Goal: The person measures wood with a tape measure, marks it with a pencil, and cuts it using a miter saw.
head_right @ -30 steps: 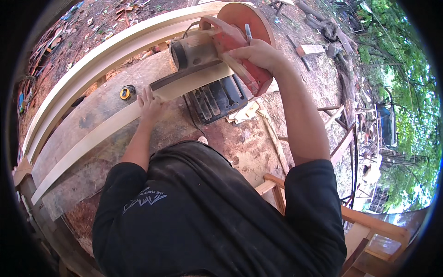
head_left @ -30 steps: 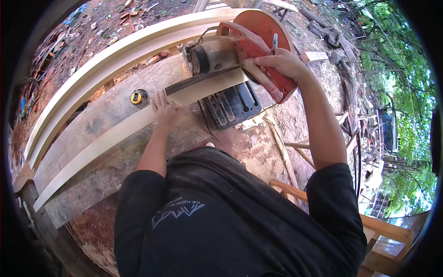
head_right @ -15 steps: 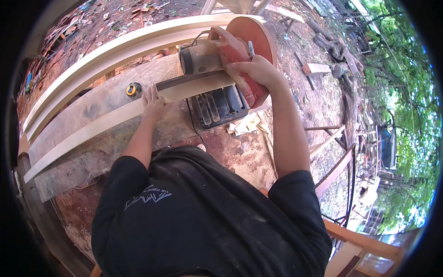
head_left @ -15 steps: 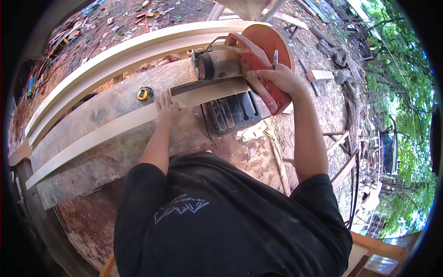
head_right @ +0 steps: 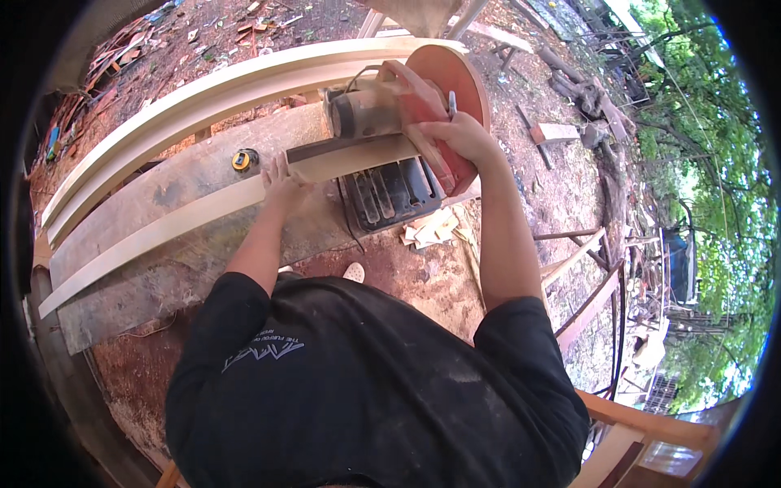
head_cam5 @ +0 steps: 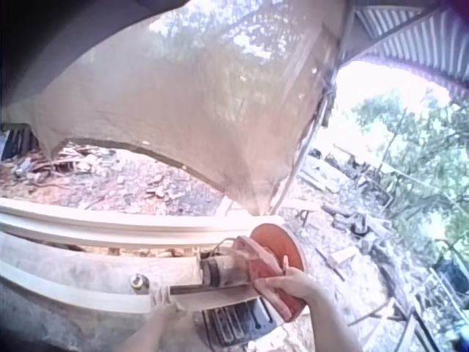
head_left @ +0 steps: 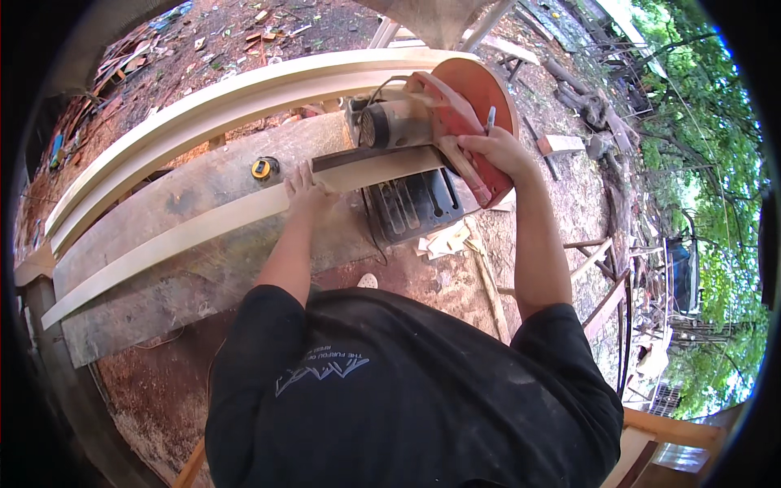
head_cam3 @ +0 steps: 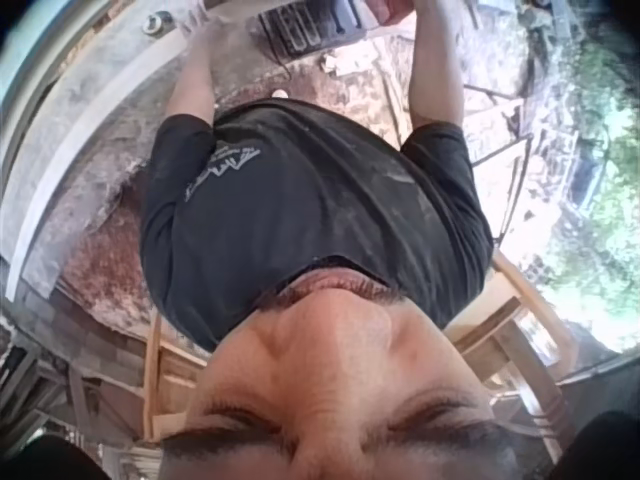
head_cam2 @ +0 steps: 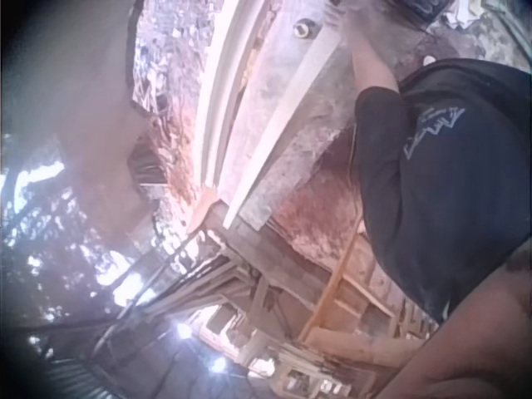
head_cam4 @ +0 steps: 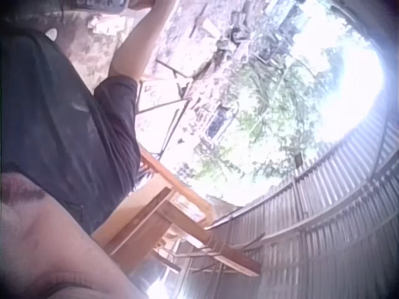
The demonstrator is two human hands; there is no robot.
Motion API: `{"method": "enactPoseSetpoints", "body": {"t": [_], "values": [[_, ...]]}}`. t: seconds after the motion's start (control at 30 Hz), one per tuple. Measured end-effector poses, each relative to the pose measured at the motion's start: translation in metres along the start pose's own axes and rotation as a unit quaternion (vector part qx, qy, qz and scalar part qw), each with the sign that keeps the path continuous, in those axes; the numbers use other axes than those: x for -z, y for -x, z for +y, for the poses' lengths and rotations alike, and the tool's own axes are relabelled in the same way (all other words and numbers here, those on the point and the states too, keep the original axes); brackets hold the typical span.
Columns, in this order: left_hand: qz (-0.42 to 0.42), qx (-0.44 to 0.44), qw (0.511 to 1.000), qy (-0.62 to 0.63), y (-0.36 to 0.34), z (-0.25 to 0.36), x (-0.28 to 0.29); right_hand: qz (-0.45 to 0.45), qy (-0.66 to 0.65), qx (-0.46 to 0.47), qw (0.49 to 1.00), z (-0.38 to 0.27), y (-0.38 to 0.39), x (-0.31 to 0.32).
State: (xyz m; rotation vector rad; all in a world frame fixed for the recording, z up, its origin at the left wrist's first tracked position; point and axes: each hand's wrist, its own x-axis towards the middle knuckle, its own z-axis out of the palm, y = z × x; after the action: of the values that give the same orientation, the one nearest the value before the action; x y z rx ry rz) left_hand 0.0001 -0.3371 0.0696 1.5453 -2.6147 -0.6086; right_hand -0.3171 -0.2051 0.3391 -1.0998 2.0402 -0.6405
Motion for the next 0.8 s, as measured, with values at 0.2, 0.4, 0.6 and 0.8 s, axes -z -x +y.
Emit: {"method": "enactPoseSetpoints", "body": {"t": [0.2,0.4,0.6,0.8], "values": [[-0.009,-0.054,0.997,0.051,-0.019,-0.075,-0.007,0.001,-0.056,-0.003,0.998,-0.009,0.006,-0.013],[0.216,0.341,0.892,0.203,0.091,-0.219,0.053,0.134,0.21,0.029,0.968,-0.008,0.019,0.024],[0.308,0.477,0.625,0.536,0.149,-0.359,0.047,0.389,0.364,0.124,0.837,-0.134,-0.02,0.02],[0.317,0.33,0.428,0.78,0.118,-0.385,0.028,0.453,0.225,0.35,0.789,-0.188,0.001,-0.059]]}}
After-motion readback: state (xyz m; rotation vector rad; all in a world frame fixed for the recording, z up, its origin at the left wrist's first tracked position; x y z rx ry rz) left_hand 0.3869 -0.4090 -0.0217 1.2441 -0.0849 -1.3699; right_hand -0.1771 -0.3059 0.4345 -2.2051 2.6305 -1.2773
